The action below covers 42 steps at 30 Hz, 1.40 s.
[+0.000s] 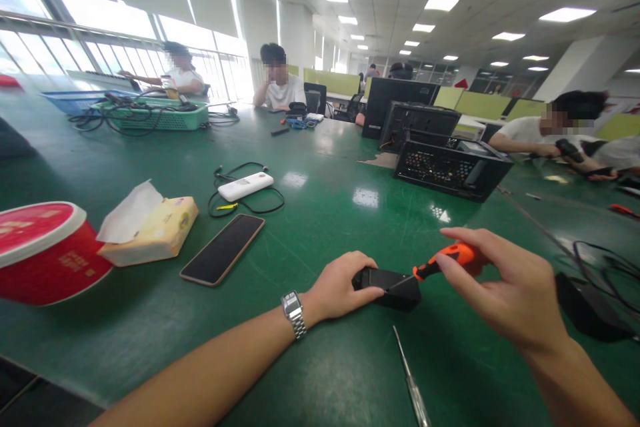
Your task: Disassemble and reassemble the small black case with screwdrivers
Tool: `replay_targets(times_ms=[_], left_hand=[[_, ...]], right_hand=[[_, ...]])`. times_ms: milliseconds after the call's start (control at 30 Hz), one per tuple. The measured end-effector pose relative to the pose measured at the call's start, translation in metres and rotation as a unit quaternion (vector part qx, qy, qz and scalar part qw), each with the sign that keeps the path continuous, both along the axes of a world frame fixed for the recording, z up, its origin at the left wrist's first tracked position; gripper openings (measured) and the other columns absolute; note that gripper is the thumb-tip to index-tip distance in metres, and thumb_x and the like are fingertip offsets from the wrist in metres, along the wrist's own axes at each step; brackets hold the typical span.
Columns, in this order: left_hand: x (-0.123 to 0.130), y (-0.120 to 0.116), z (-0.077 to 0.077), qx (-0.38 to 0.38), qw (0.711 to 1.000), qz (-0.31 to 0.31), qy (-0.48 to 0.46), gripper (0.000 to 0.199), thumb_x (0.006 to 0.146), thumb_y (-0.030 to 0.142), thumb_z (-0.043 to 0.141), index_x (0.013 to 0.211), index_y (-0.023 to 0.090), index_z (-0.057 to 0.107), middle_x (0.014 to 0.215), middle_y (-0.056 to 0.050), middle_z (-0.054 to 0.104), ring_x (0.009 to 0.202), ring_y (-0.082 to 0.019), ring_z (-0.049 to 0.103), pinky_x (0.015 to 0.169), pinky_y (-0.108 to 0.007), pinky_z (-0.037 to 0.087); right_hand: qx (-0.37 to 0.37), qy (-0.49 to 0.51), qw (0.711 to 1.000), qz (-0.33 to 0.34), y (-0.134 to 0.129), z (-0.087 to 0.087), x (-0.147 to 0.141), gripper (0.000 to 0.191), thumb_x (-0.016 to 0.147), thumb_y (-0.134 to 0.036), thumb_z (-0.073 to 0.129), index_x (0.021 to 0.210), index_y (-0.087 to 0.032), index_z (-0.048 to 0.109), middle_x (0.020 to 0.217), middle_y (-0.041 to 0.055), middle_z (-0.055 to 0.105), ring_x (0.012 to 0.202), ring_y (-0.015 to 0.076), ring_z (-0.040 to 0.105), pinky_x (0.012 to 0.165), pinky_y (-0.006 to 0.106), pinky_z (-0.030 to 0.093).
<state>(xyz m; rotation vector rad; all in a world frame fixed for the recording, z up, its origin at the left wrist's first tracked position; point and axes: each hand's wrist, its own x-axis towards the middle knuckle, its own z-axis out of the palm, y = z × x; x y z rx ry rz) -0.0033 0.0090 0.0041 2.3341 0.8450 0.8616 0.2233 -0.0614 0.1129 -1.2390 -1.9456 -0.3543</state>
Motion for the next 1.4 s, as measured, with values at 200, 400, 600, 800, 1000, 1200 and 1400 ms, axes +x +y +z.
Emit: replay_targets(times_ms=[200,400,600,800,1000,1200,1400], left_hand=[[0.001,0.000,0.000,-0.003,1.000,-0.001,-0.003,0.032,0.084,0.039,0.068,0.107,0.019,0.060,0.102,-0.005,0.063,0.091,-0.020,0.058,0.081,-0.030,0.046],[0.001,0.000,0.000,-0.012,1.000,0.002,0.000,0.030,0.084,0.037,0.068,0.107,0.020,0.060,0.101,-0.005,0.063,0.090,-0.020,0.058,0.080,-0.030,0.046],[-0.001,0.001,-0.002,-0.017,1.000,0.007,0.001,0.031,0.083,0.037,0.069,0.106,0.020,0.060,0.102,-0.005,0.063,0.092,-0.021,0.058,0.082,-0.031,0.046],[-0.001,0.001,0.000,-0.014,1.000,0.002,0.003,0.030,0.082,0.037,0.069,0.106,0.020,0.061,0.102,-0.005,0.064,0.093,-0.021,0.058,0.080,-0.030,0.046],[-0.001,0.001,0.001,-0.006,1.000,0.002,0.014,0.029,0.083,0.037,0.067,0.106,0.021,0.061,0.102,-0.005,0.064,0.092,-0.021,0.058,0.081,-0.030,0.047],[0.000,0.002,-0.002,-0.002,1.000,0.006,0.014,0.033,0.078,0.037,0.072,0.105,0.021,0.060,0.101,-0.004,0.064,0.093,-0.021,0.059,0.081,-0.030,0.047],[0.001,0.001,-0.001,0.001,1.000,0.016,0.017,0.033,0.078,0.037,0.072,0.104,0.020,0.061,0.101,-0.005,0.064,0.092,-0.021,0.059,0.081,-0.030,0.047]], right_hand=[[-0.002,-0.010,1.000,0.005,-0.002,-0.001,0.002,0.026,0.085,-0.032,0.064,0.107,-0.019,0.064,0.076,-0.0007,0.067,0.056,0.0100,0.059,0.056,0.023,0.045],[-0.012,0.009,0.999,0.032,-0.001,0.004,0.007,0.011,0.083,-0.030,0.065,0.087,-0.021,0.067,0.072,-0.0014,0.067,0.061,0.0116,0.061,0.060,0.023,0.046],[0.014,0.205,0.960,-0.192,0.012,-0.049,0.044,0.036,0.081,-0.051,0.064,0.086,-0.016,0.069,0.068,0.0025,0.068,0.056,0.0157,0.062,0.053,0.025,0.045],[-0.232,0.080,0.943,-0.224,0.005,-0.117,0.065,0.034,0.083,-0.054,0.056,0.080,-0.021,0.064,0.067,0.0007,0.067,0.056,0.0185,0.062,0.052,0.028,0.044],[-0.265,0.021,0.938,-0.221,0.007,-0.116,0.054,0.026,0.083,-0.048,0.056,0.080,-0.022,0.058,0.080,0.0036,0.065,0.071,0.0205,0.062,0.057,0.029,0.042],[-0.282,0.019,0.952,-0.117,-0.019,-0.101,0.018,0.044,0.092,-0.049,0.046,0.059,-0.020,0.050,0.058,-0.0004,0.053,0.058,0.0143,0.050,0.059,0.026,0.036],[-0.508,-0.089,0.856,-0.021,-0.036,-0.102,-0.024,0.039,0.058,-0.052,0.077,0.052,-0.020,0.055,0.053,-0.0031,0.056,0.051,0.0114,0.044,0.052,0.025,0.022]])
